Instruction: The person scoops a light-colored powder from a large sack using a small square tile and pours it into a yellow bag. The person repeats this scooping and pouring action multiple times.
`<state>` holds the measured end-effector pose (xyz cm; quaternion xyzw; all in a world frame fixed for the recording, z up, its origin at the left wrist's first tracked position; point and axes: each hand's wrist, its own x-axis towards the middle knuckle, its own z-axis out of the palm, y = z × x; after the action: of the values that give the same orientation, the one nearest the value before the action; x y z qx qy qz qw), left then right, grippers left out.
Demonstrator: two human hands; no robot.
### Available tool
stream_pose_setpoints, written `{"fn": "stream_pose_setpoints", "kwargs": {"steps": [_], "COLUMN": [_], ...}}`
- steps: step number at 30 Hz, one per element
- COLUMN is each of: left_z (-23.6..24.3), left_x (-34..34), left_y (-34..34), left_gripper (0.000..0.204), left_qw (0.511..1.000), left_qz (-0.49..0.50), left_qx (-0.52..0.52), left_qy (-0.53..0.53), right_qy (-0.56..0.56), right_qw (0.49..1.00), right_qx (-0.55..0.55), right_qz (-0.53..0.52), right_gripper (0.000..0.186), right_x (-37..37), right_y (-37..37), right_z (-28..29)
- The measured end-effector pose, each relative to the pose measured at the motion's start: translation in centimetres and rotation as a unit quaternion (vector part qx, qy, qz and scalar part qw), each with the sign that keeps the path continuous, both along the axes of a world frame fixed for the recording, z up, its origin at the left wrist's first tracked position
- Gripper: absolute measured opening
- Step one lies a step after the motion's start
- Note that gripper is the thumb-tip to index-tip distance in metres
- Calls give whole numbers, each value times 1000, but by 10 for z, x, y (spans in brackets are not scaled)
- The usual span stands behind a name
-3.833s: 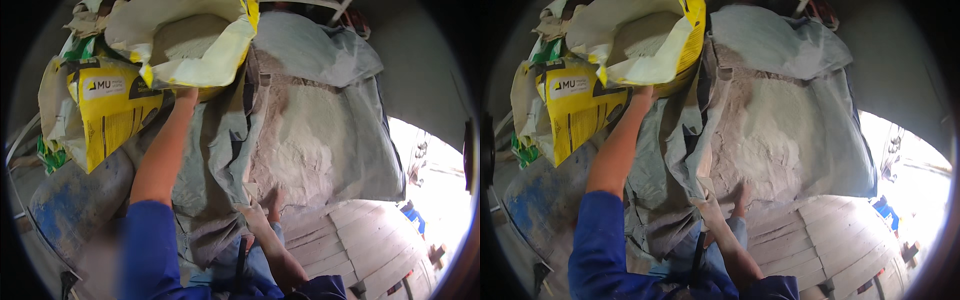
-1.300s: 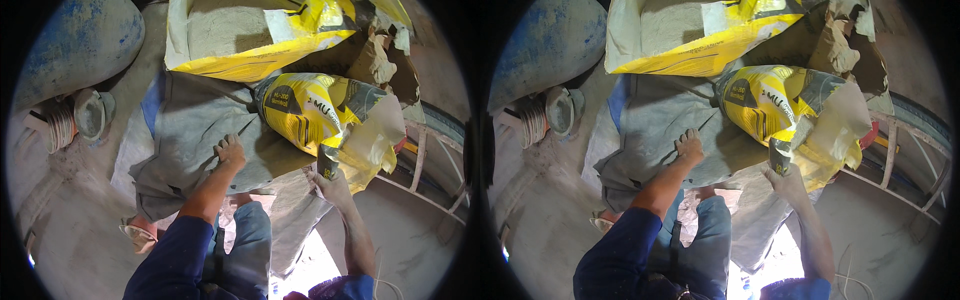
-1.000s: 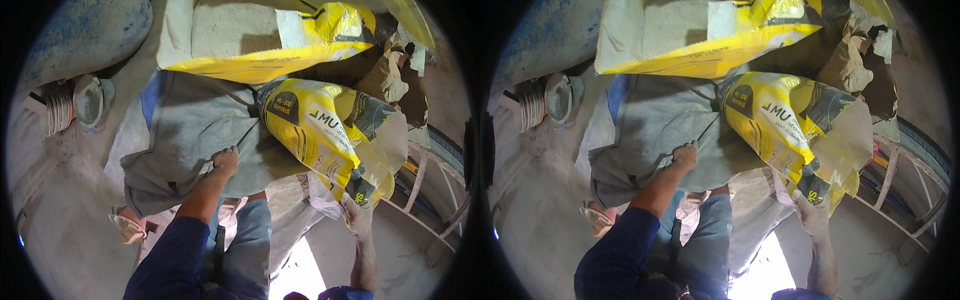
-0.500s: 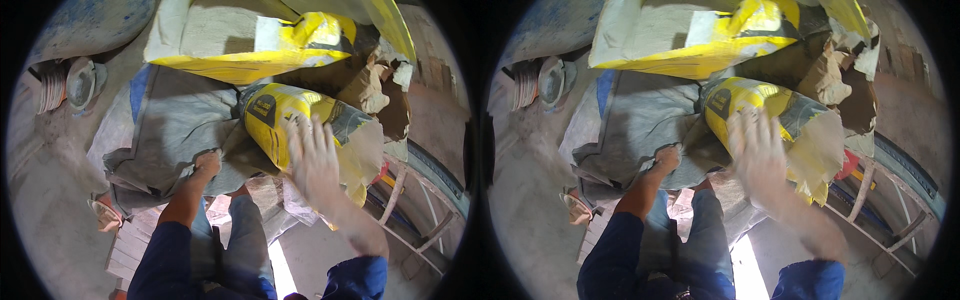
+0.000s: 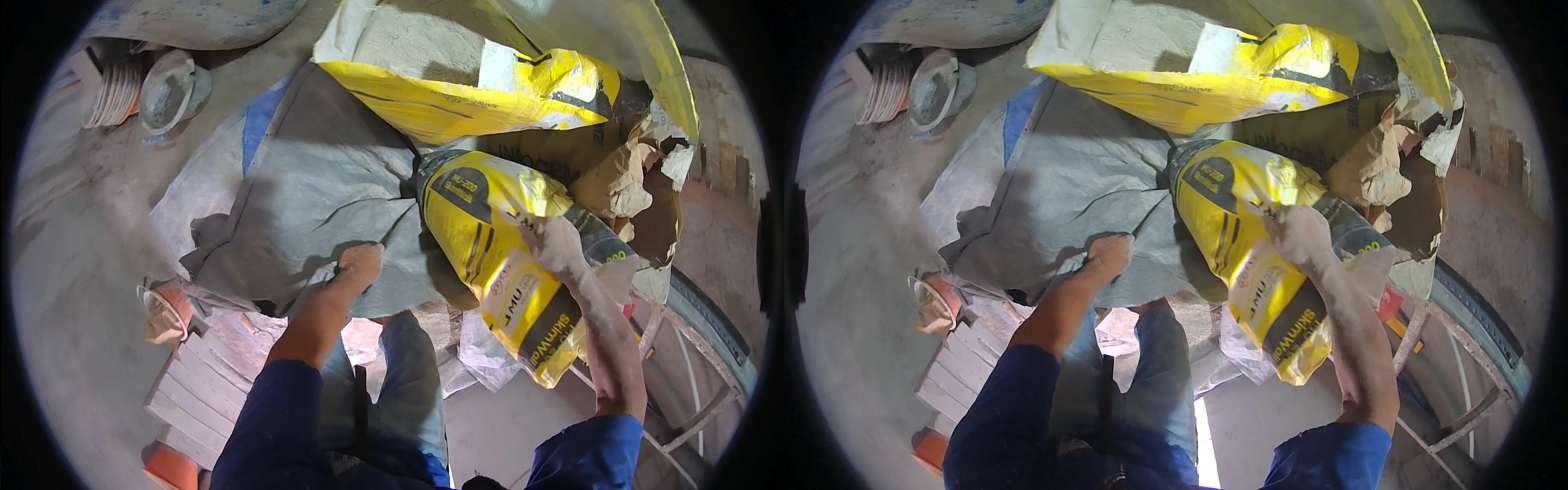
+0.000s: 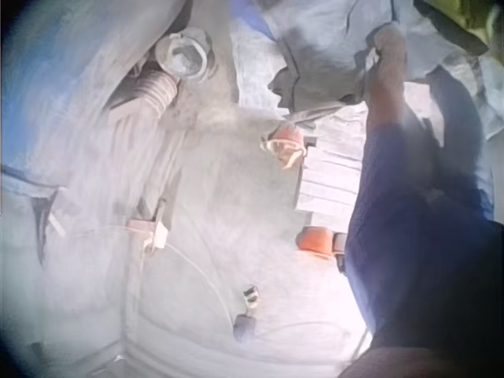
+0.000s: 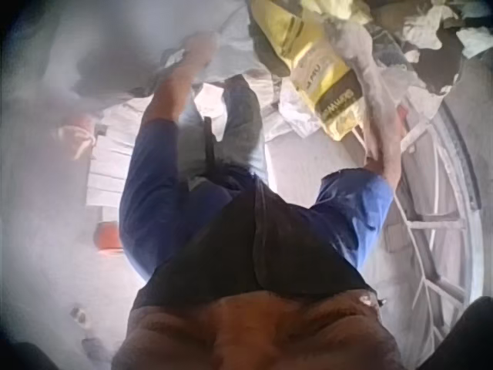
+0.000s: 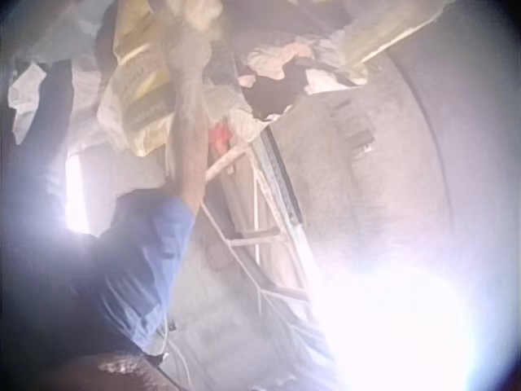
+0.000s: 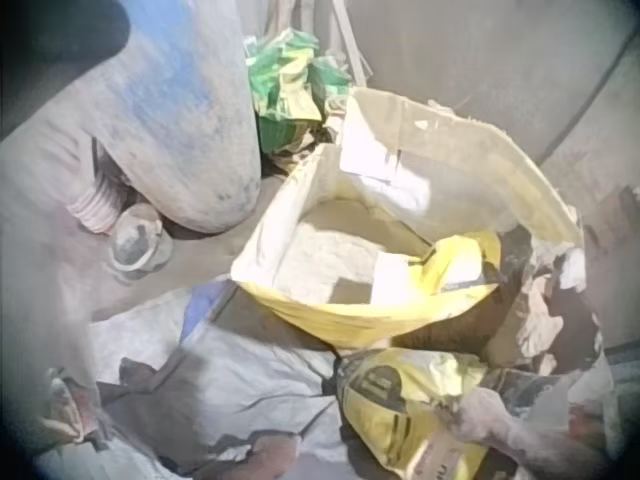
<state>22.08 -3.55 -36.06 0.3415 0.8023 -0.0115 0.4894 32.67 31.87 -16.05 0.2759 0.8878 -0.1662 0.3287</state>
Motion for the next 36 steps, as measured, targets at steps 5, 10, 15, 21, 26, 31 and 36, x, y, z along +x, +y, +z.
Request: {"fn": "stream_pose_setpoints", "kwargs": {"steps": [5,10,15,21,26,31,36], "left_z": [36,83,87,73,58,60,110], "left_x": [36,86,115,108,116,119,91], "left_y": [-7,-10,-3,-3,-18,-13,77], "left_gripper": [23,24,24,23,27,55,113], "left_qw": [999,996,993,995,994,988,957], "left_qz": [8,-13,-67,-81,-88,-93,44], "left_qx": [8,1,-17,-28,-48,-100,285], "left_qy": [-32,-89,-99,-56,-42,-65,20], "right_qy": [6,16,43,123,109,171,162], "right_qw": [1000,998,996,958,905,867,901], "right_qx": [8,-18,-30,-136,-221,-234,-183], "right_qz": [-18,-66,-78,-222,-348,-406,-358], "right_gripper": [33,31,34,31,25,35,39], "right_x": [31,79,104,108,88,57,42], "right_y": [13,39,45,18,3,-6,-16], "right_z": [32,46,36,22,-2,-37,-33]}}
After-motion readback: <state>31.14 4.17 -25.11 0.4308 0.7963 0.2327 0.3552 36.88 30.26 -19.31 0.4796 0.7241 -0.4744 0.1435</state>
